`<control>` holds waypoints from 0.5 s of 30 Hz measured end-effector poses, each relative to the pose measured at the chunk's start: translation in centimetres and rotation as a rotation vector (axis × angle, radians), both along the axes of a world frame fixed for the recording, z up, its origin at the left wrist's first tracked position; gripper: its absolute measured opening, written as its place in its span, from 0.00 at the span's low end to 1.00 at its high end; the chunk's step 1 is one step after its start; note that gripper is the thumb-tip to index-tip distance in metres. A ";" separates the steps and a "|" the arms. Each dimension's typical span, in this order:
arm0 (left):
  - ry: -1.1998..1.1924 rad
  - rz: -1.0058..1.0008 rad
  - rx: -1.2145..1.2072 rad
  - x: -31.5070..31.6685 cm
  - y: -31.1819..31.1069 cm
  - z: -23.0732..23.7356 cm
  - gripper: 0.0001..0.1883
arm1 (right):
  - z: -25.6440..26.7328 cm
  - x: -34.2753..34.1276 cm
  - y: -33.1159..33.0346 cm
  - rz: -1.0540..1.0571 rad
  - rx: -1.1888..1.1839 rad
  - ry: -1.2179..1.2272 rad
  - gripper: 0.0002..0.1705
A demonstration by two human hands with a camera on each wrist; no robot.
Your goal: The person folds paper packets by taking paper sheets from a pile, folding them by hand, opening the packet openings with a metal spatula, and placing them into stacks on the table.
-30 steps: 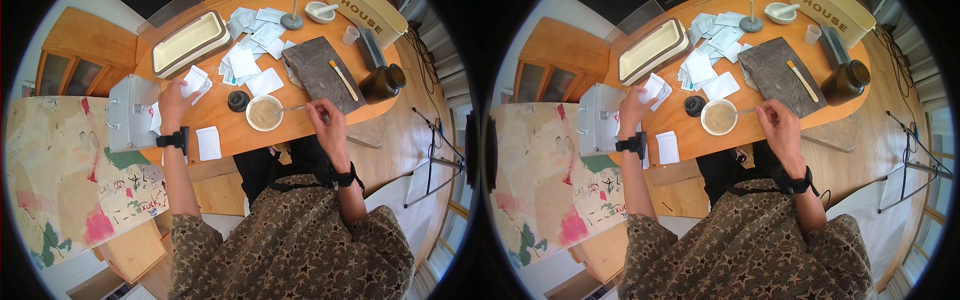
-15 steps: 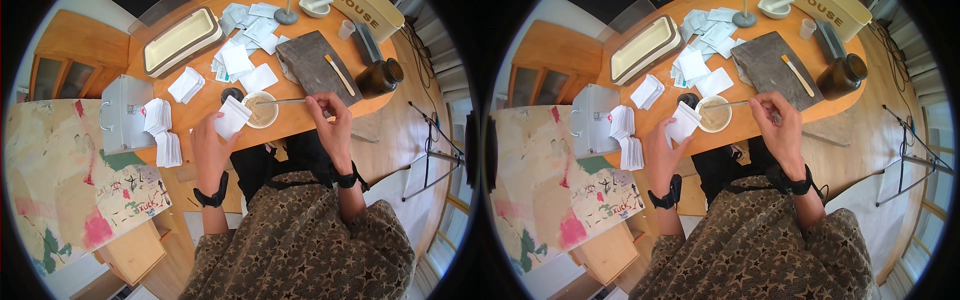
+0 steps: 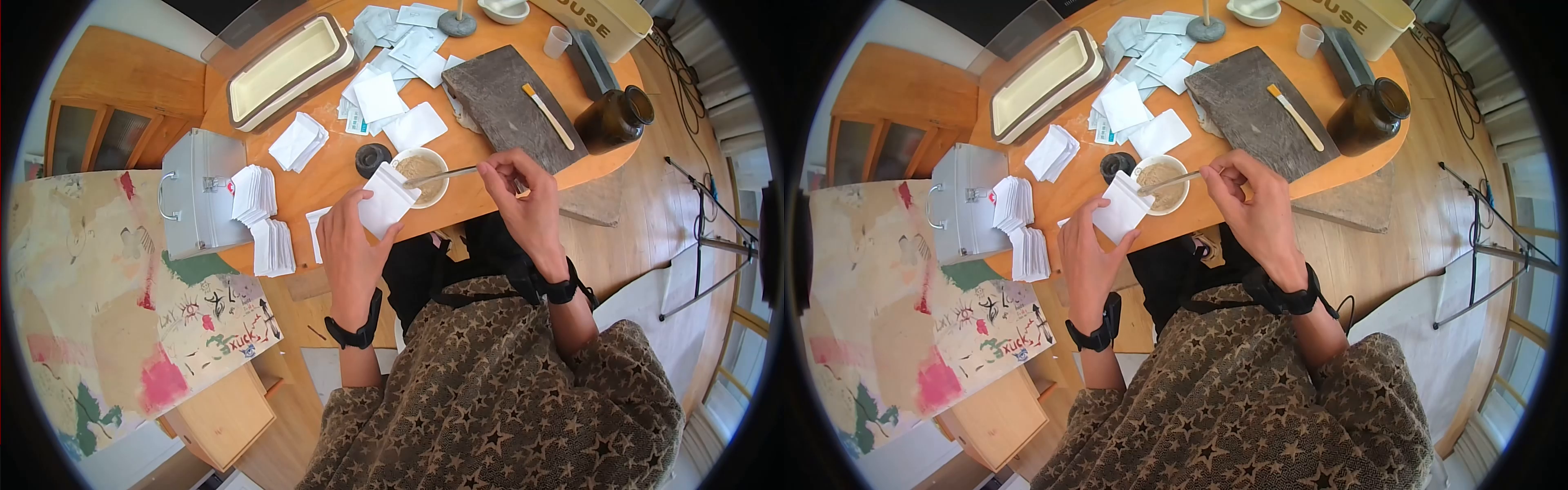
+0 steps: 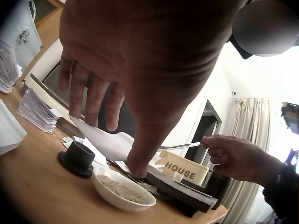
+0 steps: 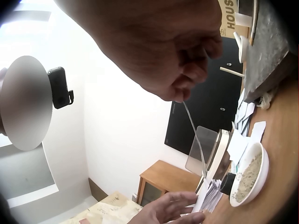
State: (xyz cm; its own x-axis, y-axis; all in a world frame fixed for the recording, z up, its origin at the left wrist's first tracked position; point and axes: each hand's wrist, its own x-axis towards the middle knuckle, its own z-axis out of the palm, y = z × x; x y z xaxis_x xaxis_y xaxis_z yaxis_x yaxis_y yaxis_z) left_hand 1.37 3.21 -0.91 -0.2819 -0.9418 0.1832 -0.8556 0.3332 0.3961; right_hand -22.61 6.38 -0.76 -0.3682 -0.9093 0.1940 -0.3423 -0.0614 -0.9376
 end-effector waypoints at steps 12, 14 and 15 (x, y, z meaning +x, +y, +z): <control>0.043 0.005 0.003 -0.2 0.3 0.2 0.35 | -0.2 -0.1 0.0 0.005 0.013 0.017 0.08; 0.056 0.004 0.011 -0.2 0.3 0.1 0.35 | -0.2 0.0 0.0 0.007 0.015 0.013 0.08; 0.068 0.003 0.018 -0.3 0.3 0.1 0.35 | -0.3 0.0 0.0 0.010 0.023 -0.008 0.08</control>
State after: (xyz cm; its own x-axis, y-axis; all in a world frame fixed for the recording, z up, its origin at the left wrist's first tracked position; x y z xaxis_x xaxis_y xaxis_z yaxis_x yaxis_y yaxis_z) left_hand 1.11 3.54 -0.80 -0.2663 -0.9460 0.1848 -0.8278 0.3227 0.4589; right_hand -22.59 6.36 -1.08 -0.3603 -0.9172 0.1699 -0.3341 -0.0432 -0.9416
